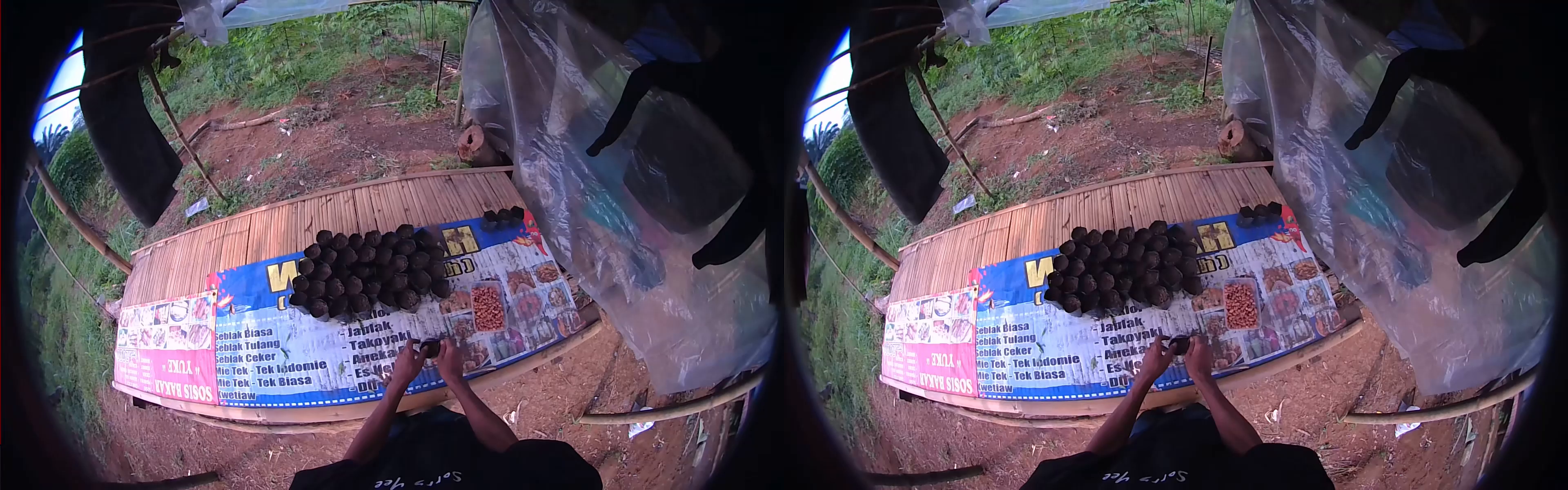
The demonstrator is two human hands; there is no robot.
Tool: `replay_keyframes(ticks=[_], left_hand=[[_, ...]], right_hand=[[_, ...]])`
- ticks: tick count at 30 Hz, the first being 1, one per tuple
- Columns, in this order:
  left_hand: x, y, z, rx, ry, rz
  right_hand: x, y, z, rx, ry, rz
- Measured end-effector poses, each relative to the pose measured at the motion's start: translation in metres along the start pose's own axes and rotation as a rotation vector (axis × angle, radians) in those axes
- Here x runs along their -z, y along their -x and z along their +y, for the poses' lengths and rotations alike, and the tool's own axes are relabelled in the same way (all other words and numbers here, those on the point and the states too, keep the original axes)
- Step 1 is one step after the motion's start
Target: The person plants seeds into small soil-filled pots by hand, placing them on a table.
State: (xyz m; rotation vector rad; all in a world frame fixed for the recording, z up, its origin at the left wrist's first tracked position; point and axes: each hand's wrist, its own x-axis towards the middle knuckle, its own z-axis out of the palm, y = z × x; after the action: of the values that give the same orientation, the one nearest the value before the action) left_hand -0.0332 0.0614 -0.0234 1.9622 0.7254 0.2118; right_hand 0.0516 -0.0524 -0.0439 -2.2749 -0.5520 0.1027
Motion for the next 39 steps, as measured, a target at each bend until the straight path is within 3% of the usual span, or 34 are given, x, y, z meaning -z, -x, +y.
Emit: replay_keyframes(ticks=[4, 6, 10, 13, 15, 17, 20, 23, 24, 27, 29, 32, 34, 39], left_hand=[[-0.008, -0.001, 0.001, -0.022, 0.015, 0.062], [-0.013, -0.002, 0.003, -0.09, -0.02, 0.093], [-0.02, -0.007, 0.009, -0.099, 0.013, 0.069], [-0.027, -0.012, 0.01, -0.131, 0.064, 0.093], [-0.03, -0.017, 0.012, -0.109, 0.042, 0.106], [-0.033, -0.017, 0.013, -0.077, -0.005, 0.126], [-0.036, -0.02, 0.019, -0.028, -0.03, 0.157], [-0.035, -0.021, 0.024, -0.016, 0.014, 0.185], [-0.034, -0.023, 0.025, 0.001, -0.01, 0.184], [-0.03, -0.028, 0.024, 0.032, -0.047, 0.166], [-0.03, -0.032, 0.024, 0.035, -0.098, 0.174], [-0.025, -0.036, 0.038, 0.054, -0.145, 0.114], [-0.028, -0.035, 0.042, 0.031, -0.197, 0.143], [-0.033, -0.036, 0.051, -0.086, -0.25, 0.184]], right_hand=[[-0.003, -0.003, 0.009, -0.09, -0.104, -0.077], [-0.003, -0.007, 0.014, 0.008, -0.105, 0.038], [0.008, -0.014, 0.014, -0.022, -0.094, -0.036], [0.012, -0.019, 0.014, 0.065, -0.113, 0.063], [0.009, -0.031, 0.022, -0.097, -0.168, -0.035], [0.01, -0.037, 0.029, -0.059, -0.227, -0.032], [0.013, -0.05, 0.037, 0.245, 0.015, 0.119], [0.001, -0.054, 0.05, 0.086, -0.198, -0.017], [0.002, -0.058, 0.05, 0.177, -0.163, 0.012], [0.012, -0.062, 0.053, 0.128, -0.227, -0.112], [0.017, -0.065, 0.054, 0.167, -0.17, -0.048], [0.029, -0.074, 0.05, 0.121, -0.126, -0.156], [0.043, -0.071, 0.042, 0.226, 0.061, -0.221], [0.045, -0.068, 0.036, 0.199, -0.028, -0.251]])
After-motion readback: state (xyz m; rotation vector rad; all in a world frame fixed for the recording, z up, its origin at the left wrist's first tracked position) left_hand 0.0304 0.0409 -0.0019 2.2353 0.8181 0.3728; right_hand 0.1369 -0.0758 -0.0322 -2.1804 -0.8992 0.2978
